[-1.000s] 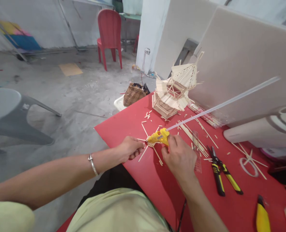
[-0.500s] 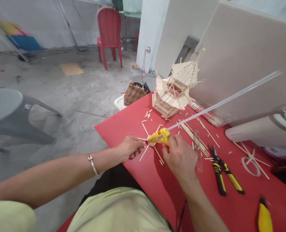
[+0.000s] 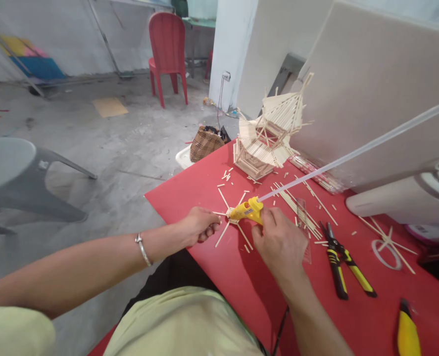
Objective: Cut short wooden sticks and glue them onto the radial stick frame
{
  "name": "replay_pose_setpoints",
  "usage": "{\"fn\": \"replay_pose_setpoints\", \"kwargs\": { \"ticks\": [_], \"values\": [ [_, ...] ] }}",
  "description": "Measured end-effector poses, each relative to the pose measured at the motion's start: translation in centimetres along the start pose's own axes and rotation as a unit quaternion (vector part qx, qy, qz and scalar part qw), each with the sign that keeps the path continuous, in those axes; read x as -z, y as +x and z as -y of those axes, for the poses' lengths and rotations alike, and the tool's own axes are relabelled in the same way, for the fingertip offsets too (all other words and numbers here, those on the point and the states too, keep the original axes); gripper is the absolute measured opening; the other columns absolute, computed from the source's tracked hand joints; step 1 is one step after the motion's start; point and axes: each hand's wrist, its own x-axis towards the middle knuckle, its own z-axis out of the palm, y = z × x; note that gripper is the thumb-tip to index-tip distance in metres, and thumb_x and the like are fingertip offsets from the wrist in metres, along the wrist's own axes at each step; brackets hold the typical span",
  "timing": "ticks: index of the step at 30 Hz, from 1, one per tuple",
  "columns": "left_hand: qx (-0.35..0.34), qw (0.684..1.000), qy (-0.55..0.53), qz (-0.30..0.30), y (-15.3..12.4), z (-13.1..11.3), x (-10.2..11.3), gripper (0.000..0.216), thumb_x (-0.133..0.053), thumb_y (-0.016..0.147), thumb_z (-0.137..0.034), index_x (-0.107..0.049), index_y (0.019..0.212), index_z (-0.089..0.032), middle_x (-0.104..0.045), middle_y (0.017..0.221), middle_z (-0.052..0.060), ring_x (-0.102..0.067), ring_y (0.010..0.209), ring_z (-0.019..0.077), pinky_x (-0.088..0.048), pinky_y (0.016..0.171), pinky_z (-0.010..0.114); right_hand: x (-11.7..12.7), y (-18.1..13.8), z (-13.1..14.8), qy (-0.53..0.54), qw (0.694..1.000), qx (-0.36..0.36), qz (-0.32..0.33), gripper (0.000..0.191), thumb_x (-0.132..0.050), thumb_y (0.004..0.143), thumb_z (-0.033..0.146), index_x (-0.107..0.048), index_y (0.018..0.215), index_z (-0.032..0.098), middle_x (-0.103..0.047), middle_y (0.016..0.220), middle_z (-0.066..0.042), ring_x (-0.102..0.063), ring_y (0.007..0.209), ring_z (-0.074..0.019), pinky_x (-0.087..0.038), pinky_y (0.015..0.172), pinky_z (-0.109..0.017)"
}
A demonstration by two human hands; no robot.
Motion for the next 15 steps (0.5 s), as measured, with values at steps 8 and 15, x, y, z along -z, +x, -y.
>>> {"fn": "replay_pose_setpoints", "kwargs": {
  "ticks": [8,15],
  "values": [
    [-0.006,1.000,0.006,0.003,0.04,0.08,0.04,0.024,-0.068,0.075,-0.022,-0.054,0.058,-0.015,-0.052,0.048,-0.002,-0.037,0.036,0.0056,-0.017,0.035,0.021,-0.20,0.38,0.14,-0.011,1.000,-0.001,0.005,0.019,-0.053,0.085,0.020,-0.063,0.101,0.016,-0.059,0.080,-0.002,-0.048,0.065,-0.0151,-0.025,0.058,-0.030],
    [-0.001,1.000,0.016,0.001,-0.19,-0.18,-0.25,0.024,-0.067,0.076,-0.021,-0.054,0.057,-0.015,-0.052,0.047,-0.002,-0.036,0.034,0.0058,-0.016,0.035,0.022,-0.33,0.63,0.33,-0.002,1.000,-0.001,-0.003,0.021,-0.051,0.086,0.020,-0.064,0.102,0.016,-0.061,0.081,-0.003,-0.050,0.065,-0.0151,-0.027,0.059,-0.030]
  ]
}}
